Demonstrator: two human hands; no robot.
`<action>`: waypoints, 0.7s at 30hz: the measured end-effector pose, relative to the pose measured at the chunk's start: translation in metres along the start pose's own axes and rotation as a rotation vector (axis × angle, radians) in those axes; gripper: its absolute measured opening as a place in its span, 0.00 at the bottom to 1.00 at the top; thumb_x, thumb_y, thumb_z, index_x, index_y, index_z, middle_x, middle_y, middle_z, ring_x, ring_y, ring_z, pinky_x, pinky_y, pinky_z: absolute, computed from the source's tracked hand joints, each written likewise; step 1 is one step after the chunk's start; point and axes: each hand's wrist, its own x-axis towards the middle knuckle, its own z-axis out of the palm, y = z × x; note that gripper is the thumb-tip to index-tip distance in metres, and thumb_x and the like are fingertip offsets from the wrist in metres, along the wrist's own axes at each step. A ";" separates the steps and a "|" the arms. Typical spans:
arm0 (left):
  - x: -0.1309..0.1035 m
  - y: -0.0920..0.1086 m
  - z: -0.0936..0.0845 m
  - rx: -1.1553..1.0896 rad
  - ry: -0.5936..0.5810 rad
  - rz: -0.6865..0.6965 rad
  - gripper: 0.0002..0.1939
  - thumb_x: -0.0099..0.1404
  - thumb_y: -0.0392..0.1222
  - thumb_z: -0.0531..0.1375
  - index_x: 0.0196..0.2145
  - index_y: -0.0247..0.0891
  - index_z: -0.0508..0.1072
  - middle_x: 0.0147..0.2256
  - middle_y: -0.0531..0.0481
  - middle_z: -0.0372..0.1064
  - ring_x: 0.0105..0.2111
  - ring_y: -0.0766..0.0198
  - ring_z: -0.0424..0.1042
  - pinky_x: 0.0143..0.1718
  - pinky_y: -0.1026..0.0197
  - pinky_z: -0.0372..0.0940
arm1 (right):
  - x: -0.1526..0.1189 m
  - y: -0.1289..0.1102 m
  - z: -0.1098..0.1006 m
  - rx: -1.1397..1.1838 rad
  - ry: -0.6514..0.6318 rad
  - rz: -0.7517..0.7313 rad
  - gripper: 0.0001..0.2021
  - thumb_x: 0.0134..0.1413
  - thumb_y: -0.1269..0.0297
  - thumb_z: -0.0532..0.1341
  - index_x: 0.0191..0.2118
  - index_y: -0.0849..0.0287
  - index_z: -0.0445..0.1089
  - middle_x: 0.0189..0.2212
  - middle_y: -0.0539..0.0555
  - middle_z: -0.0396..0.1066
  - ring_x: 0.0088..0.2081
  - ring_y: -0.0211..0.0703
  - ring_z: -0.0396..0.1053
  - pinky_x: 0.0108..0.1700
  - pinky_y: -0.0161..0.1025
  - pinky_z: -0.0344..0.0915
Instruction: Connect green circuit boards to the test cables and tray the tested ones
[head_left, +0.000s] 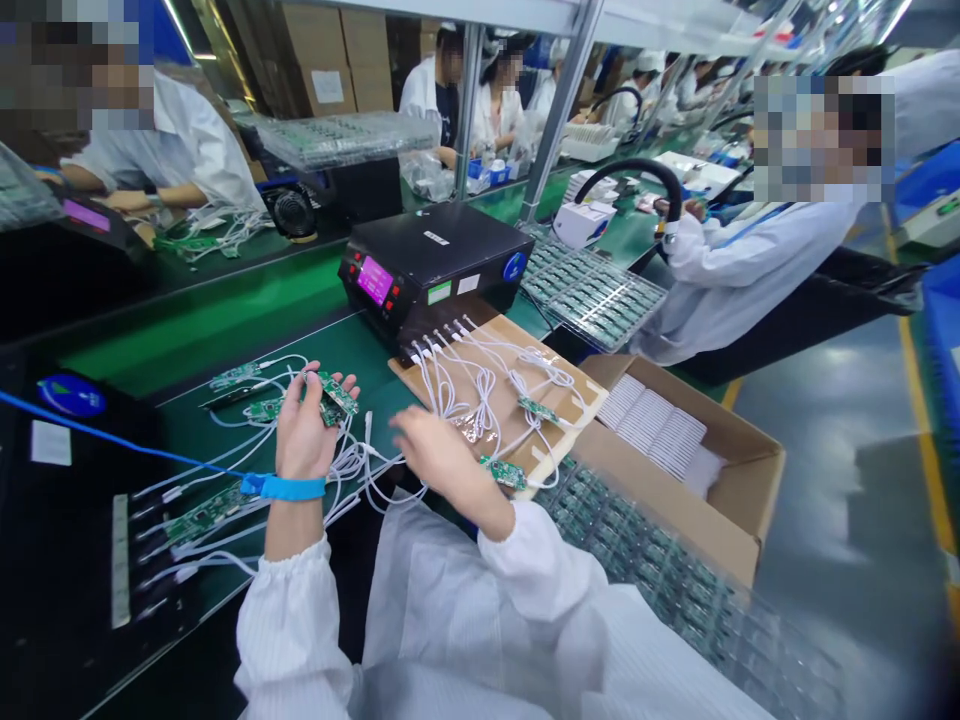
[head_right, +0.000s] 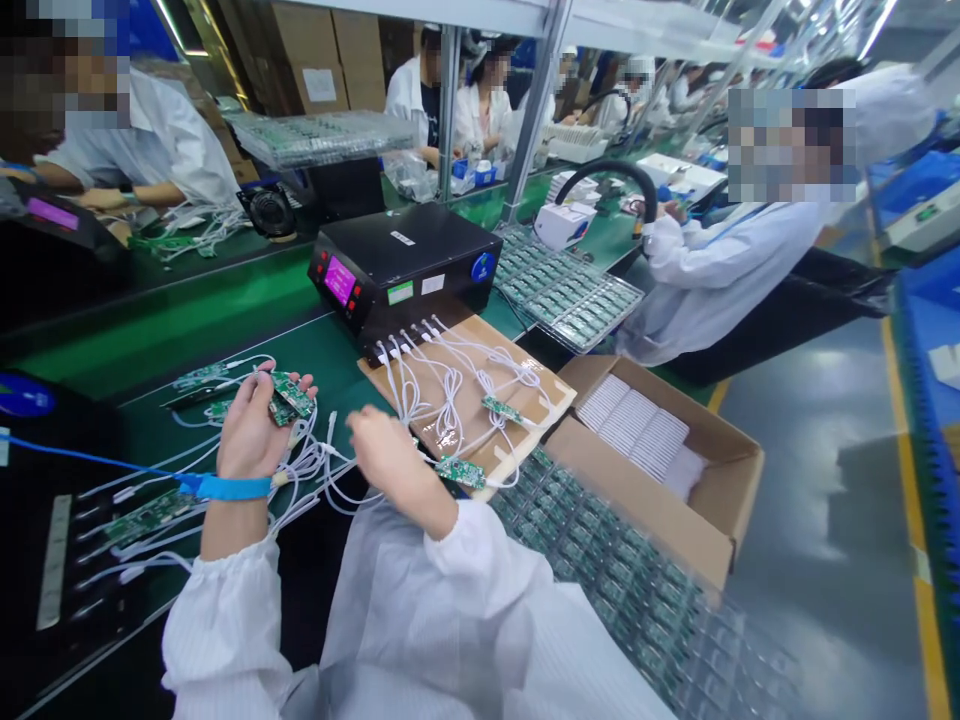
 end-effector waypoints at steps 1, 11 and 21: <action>0.000 0.001 -0.002 0.004 -0.008 0.002 0.08 0.73 0.43 0.60 0.48 0.41 0.72 0.38 0.47 0.75 0.41 0.57 0.81 0.56 0.44 0.72 | -0.009 -0.005 0.012 -0.003 -0.065 -0.034 0.14 0.67 0.74 0.57 0.54 0.59 0.72 0.50 0.59 0.74 0.47 0.47 0.75 0.48 0.39 0.67; -0.008 -0.004 -0.005 0.138 -0.066 -0.039 0.12 0.71 0.48 0.63 0.48 0.39 0.72 0.39 0.44 0.78 0.44 0.52 0.82 0.52 0.48 0.75 | -0.017 0.008 0.071 0.385 0.019 0.013 0.11 0.74 0.66 0.52 0.50 0.59 0.71 0.47 0.55 0.72 0.35 0.37 0.75 0.48 0.37 0.70; -0.001 -0.014 -0.004 0.192 -0.034 -0.019 0.14 0.69 0.48 0.65 0.45 0.36 0.71 0.39 0.43 0.77 0.45 0.50 0.82 0.50 0.48 0.76 | -0.024 0.010 0.077 0.627 0.098 0.135 0.11 0.72 0.64 0.53 0.54 0.59 0.65 0.47 0.55 0.70 0.23 0.31 0.68 0.40 0.37 0.72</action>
